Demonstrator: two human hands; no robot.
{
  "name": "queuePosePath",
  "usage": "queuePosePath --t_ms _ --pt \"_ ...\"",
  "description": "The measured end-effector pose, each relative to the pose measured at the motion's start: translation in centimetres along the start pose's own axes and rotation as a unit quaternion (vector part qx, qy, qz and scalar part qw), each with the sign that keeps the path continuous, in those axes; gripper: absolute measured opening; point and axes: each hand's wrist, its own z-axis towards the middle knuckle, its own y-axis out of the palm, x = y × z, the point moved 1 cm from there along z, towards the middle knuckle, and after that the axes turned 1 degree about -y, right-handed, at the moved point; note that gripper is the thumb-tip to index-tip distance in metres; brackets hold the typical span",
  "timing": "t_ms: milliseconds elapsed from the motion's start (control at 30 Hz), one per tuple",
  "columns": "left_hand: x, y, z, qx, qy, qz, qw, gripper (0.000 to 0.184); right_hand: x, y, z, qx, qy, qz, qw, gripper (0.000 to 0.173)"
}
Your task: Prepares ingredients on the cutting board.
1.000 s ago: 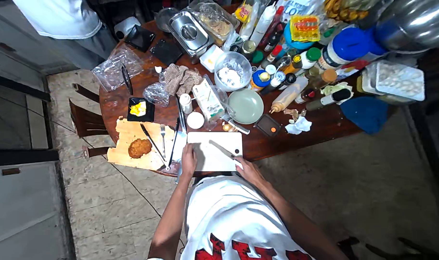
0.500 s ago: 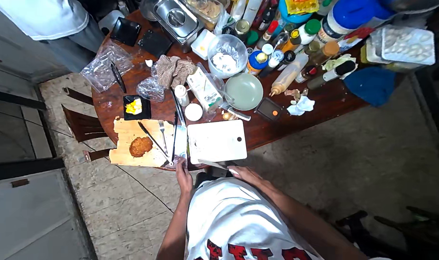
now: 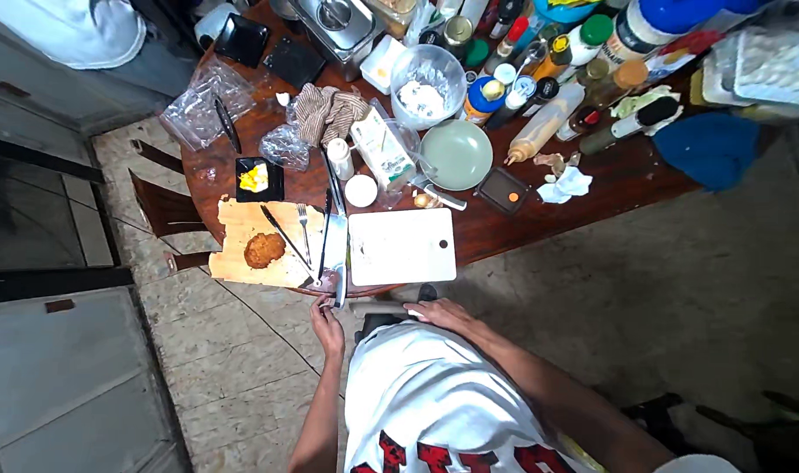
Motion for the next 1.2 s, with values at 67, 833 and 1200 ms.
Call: queuePosePath --t_ms 67,833,1200 --pt "-0.1 -0.1 -0.4 0.014 -0.008 -0.001 1.0 0.034 0.5 -1.0 -0.1 0.091 0.058 0.018 0.994 0.045" --pt "-0.7 13.1 -16.1 -0.114 -0.156 0.003 0.981 0.025 16.4 -7.4 -19.8 0.269 0.103 0.522 0.803 0.031" --pt "17.7 36.4 -15.8 -0.405 0.186 0.239 0.863 0.03 29.6 10.2 -45.4 0.263 0.608 0.253 0.705 0.047"
